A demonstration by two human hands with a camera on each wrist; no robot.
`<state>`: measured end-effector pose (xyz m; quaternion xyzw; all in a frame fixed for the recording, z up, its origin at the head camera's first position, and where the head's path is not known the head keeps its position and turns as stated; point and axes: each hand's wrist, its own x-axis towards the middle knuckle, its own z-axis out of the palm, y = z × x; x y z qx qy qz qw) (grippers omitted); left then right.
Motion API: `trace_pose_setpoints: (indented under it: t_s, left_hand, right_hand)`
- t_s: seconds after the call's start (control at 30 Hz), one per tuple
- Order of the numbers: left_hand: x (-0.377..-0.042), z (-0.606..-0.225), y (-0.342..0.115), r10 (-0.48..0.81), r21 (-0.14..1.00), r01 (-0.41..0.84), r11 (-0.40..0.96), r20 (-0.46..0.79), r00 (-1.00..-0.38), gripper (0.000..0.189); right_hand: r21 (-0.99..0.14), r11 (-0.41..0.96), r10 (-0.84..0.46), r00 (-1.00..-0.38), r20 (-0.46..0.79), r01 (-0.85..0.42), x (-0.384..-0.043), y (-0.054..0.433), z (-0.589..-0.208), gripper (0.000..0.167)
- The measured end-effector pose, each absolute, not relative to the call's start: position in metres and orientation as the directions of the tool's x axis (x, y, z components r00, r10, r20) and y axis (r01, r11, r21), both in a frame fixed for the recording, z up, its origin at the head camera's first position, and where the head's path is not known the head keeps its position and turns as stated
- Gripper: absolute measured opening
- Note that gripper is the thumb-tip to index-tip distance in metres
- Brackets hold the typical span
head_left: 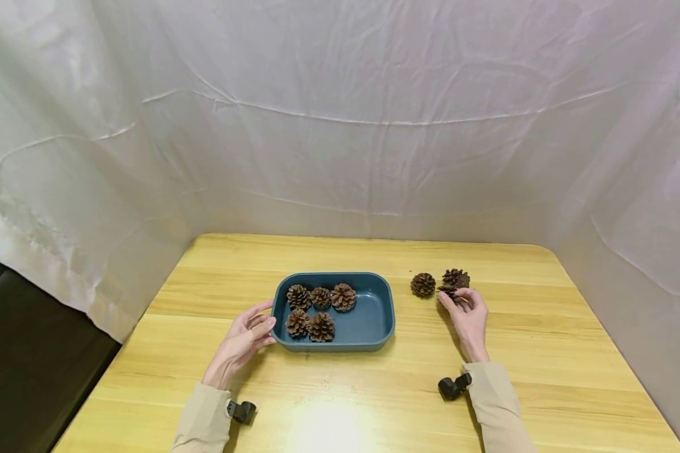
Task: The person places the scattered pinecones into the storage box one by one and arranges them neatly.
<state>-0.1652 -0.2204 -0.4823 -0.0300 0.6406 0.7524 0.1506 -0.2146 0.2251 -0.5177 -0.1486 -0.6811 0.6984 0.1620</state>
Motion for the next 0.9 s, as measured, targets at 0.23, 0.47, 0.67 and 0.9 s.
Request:
trace_pose_setpoints:
  t_s: [0.23, 0.47, 0.67, 0.9]
  left_hand:
    - [-0.165, -0.483, -0.220, 0.183, 0.954, -0.266, -0.138, -0.239, -0.954, 0.059]
    - [-0.165, -0.483, -0.219, 0.179, 0.952, -0.269, -0.146, -0.242, -0.954, 0.059]
    - [-0.165, -0.482, -0.219, 0.179, 0.952, -0.270, -0.147, -0.243, -0.953, 0.060]
    - [-0.165, -0.482, -0.219, 0.184, 0.953, -0.266, -0.146, -0.238, -0.954, 0.060]
  right_hand:
    - [-0.995, -0.079, 0.412, -0.911, 0.020, -0.057, -0.215, 0.224, -0.516, 0.027]
    - [-0.997, -0.073, 0.390, -0.920, -0.031, 0.003, -0.212, 0.223, -0.508, 0.031]
    - [-0.998, -0.059, 0.351, -0.935, -0.054, 0.035, -0.211, 0.221, -0.504, 0.038]
    - [-0.988, -0.154, 0.246, -0.969, -0.010, -0.029, -0.210, 0.221, -0.502, 0.034]
